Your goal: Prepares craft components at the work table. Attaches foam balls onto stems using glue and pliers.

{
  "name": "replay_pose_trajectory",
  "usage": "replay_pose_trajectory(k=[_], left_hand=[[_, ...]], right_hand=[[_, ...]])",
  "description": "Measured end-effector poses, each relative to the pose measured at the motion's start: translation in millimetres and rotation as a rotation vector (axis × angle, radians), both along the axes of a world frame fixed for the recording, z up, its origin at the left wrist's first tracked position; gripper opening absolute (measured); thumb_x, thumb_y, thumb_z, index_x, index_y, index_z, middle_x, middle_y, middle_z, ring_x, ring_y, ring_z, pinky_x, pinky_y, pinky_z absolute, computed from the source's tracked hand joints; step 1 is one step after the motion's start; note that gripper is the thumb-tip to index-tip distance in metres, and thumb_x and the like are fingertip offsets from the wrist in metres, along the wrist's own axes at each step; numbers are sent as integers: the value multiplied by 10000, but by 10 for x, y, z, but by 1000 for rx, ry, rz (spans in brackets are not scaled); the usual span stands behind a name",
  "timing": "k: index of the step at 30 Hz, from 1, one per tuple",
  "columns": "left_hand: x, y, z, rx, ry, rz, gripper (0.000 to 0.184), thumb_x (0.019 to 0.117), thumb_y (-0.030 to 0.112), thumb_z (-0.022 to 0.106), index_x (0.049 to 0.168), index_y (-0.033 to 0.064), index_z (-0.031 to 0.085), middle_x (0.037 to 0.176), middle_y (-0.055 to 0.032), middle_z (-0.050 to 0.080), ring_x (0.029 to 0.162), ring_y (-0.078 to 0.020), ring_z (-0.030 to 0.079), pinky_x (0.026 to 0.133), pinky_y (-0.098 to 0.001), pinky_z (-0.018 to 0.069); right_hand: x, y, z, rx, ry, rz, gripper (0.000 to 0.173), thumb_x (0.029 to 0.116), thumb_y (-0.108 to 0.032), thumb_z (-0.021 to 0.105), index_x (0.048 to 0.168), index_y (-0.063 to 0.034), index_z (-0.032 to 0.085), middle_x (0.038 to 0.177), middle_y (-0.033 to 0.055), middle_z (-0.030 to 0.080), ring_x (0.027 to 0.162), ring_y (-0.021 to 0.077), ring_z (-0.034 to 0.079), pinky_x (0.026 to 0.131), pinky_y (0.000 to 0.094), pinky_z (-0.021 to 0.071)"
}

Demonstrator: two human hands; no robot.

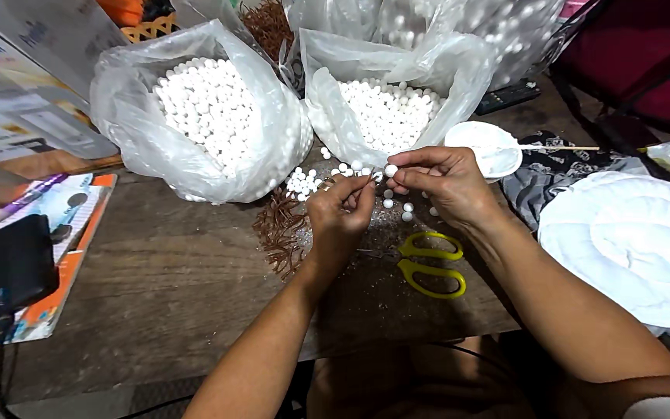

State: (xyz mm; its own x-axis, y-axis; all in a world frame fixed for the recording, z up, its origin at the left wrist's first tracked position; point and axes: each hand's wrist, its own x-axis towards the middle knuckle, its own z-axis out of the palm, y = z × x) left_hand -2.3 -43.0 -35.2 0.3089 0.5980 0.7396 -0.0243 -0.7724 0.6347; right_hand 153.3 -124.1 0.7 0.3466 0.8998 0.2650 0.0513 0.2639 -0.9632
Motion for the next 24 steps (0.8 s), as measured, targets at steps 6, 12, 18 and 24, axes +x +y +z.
replay_pose_trajectory(k=[6, 12, 18, 24], left_hand=[[3, 3, -9, 76, 10, 8, 105, 848, -19, 666, 854, -81, 750, 692, -89, 662, 628, -2, 559, 622, -118, 449], [6, 9, -17, 89, 21, 18, 102, 845, -20, 666, 846, -80, 748, 683, -90, 651, 620, -11, 542, 610, -125, 434], [8, 6, -16, 120, 36, 32, 101, 835, -20, 666, 838, -77, 750, 681, -101, 651, 613, -20, 547, 599, -124, 436], [9, 14, -23, 169, 40, 68, 103, 822, -13, 662, 810, -71, 746, 658, -108, 644, 586, -35, 545, 574, -134, 435]], right_hand=[[4, 10, -22, 23, -55, -3, 240, 858, 143, 669, 1030, -12, 732, 873, -17, 755, 745, 50, 721, 746, 219, 625], [9, 3, -26, 49, -96, -1, 226, 847, 144, 668, 1015, 8, 736, 973, 6, 734, 789, 58, 716, 779, 226, 627], [1, 1, -27, 64, -163, -15, 218, 828, 138, 686, 1005, 21, 738, 1005, 23, 718, 836, 45, 710, 801, 208, 619], [7, -17, -13, 70, -286, -7, 222, 842, 114, 693, 1046, 43, 742, 1052, 49, 709, 836, 20, 693, 777, 169, 600]])
